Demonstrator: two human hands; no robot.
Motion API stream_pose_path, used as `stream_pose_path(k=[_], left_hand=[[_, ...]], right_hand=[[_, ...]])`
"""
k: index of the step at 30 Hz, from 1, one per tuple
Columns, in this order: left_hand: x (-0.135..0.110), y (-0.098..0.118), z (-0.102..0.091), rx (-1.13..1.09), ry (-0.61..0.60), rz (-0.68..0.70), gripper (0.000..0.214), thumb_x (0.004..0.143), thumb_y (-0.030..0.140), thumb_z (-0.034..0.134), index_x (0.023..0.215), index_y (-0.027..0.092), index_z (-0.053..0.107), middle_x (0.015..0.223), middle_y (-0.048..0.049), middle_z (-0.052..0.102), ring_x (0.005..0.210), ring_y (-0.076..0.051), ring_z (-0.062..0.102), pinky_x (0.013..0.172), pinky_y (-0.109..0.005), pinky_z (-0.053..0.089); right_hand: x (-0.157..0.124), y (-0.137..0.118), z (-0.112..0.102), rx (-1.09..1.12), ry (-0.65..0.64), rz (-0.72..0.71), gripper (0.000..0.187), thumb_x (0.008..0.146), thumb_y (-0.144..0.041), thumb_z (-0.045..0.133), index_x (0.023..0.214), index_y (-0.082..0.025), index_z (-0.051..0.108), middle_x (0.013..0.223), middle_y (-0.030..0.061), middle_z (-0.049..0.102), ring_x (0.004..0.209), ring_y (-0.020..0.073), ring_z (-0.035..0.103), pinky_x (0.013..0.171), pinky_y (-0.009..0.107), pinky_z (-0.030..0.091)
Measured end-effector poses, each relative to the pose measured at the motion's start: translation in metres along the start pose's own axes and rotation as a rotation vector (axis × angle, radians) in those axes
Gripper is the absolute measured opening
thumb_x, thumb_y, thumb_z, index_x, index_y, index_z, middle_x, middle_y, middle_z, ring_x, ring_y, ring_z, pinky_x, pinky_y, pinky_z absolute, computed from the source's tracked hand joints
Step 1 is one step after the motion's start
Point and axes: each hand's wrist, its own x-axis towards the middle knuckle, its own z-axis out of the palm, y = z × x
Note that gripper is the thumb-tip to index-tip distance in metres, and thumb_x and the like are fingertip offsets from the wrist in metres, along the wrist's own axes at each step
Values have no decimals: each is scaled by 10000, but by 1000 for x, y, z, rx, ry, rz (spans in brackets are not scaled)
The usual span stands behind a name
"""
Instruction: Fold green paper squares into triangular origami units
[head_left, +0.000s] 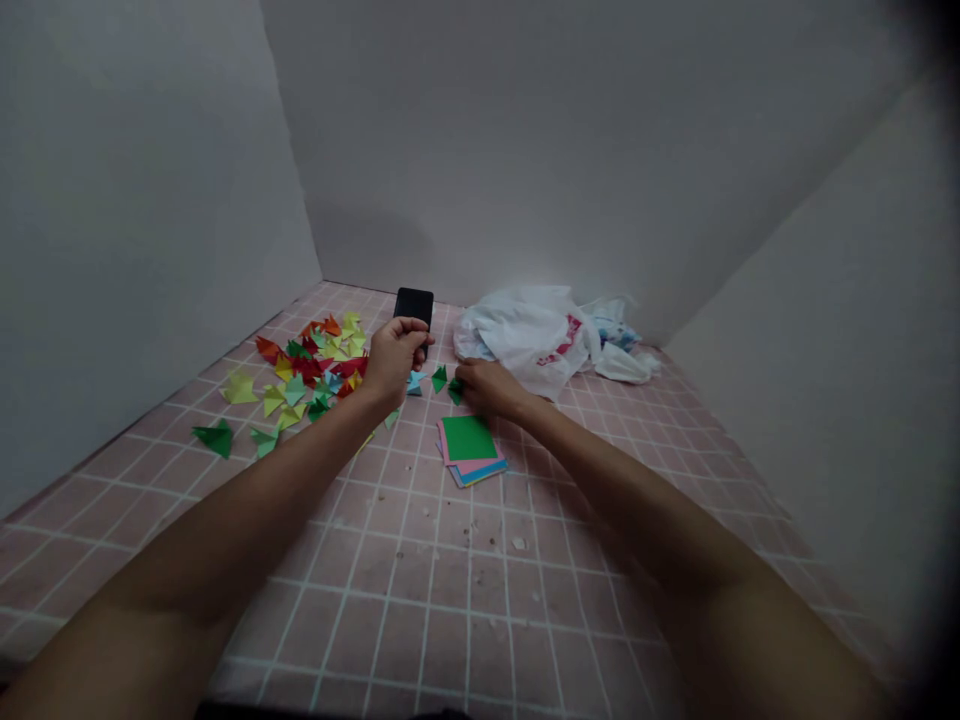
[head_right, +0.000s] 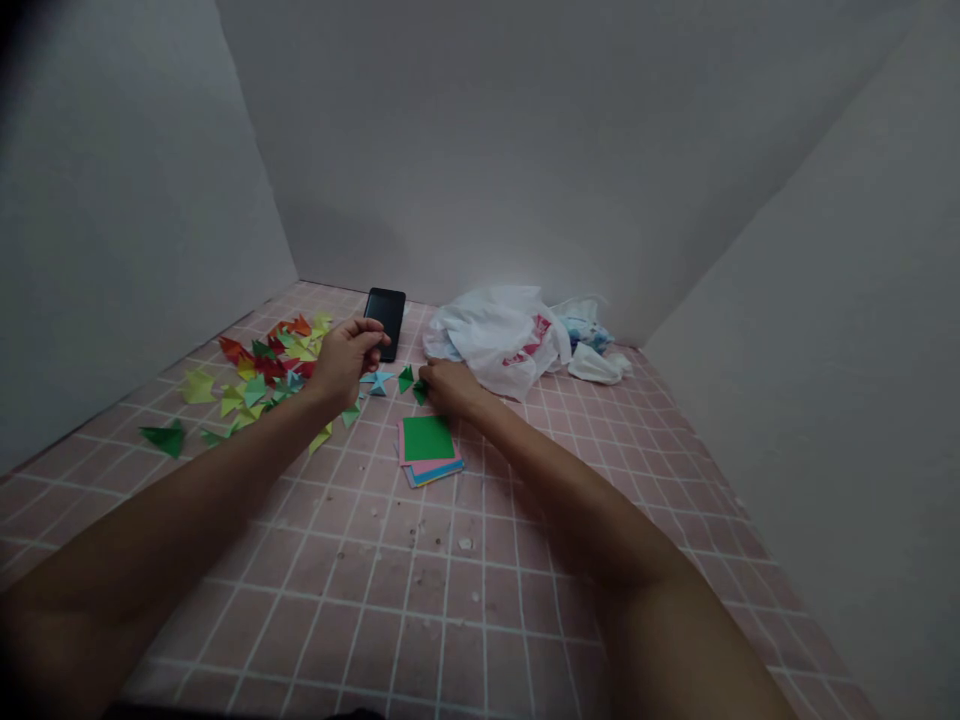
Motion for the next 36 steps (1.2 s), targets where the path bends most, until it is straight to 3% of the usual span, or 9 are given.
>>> stream_pose_path(k=[6,11,16,18,20,23,29,33,36], left_hand=[[1,0,0,49,-24,25,121,745,87,559,814,186,553,693,26,633,442,-59,444,408,-184,319],[-2,-9,2,164,-69,68,111,742,111,572,826,181,592,710,18,646,467,-73,464,428,-192,337],[-6,-17,3,336,-149,134,89,713,137,662,796,171,667,694,18,636,555,-101,520,500,-202,399],[-6,-18,2,381,-166,149,84,732,160,648,814,171,663,716,10,648,562,-106,529,516,-211,416],[-4,-19,0,419,-168,163,89,746,172,626,831,170,652,735,1,657,562,-107,534,527,-218,429],[0,-21,-3,485,-162,189,105,768,182,599,861,169,645,755,-8,664,571,-114,550,545,-227,452],[5,-28,-6,716,-217,265,139,809,172,594,899,171,699,823,-34,725,694,-168,645,653,-275,511],[4,-29,-7,920,-283,324,141,796,123,623,845,177,743,874,-58,761,844,-228,693,795,-331,522],[3,-27,-8,1042,-284,375,175,811,106,611,861,171,766,962,-90,764,953,-262,692,888,-367,511]], right_hand=[[-32,1,-25,2,40,74,266,899,-69,598,1134,-142,701,1140,151,710,935,245,643,747,309,386],[-58,2,-20,83,96,129,154,916,-103,616,1022,-147,717,1145,135,707,991,239,648,825,304,427],[-46,10,2,98,152,218,214,911,-170,633,1110,-117,693,1140,148,691,971,235,633,809,304,440],[-37,11,9,104,134,215,163,881,-164,650,1028,-126,709,1092,124,704,915,213,630,759,283,435],[-29,10,13,96,114,199,104,879,-133,625,937,-135,711,1048,106,716,910,200,630,751,266,429],[-21,7,7,45,103,200,199,898,-66,527,976,-119,702,1016,120,730,880,209,636,725,278,412],[-7,-12,-24,-114,4,30,275,921,-30,509,1111,-69,704,1137,226,725,1039,311,653,841,370,403],[4,-24,-31,-209,-148,-147,258,920,-23,543,1079,-80,738,1139,216,733,1125,334,647,897,385,400],[9,-22,-30,-216,-206,-178,262,880,-21,596,1085,-87,745,1127,206,735,1050,305,679,822,345,414]])
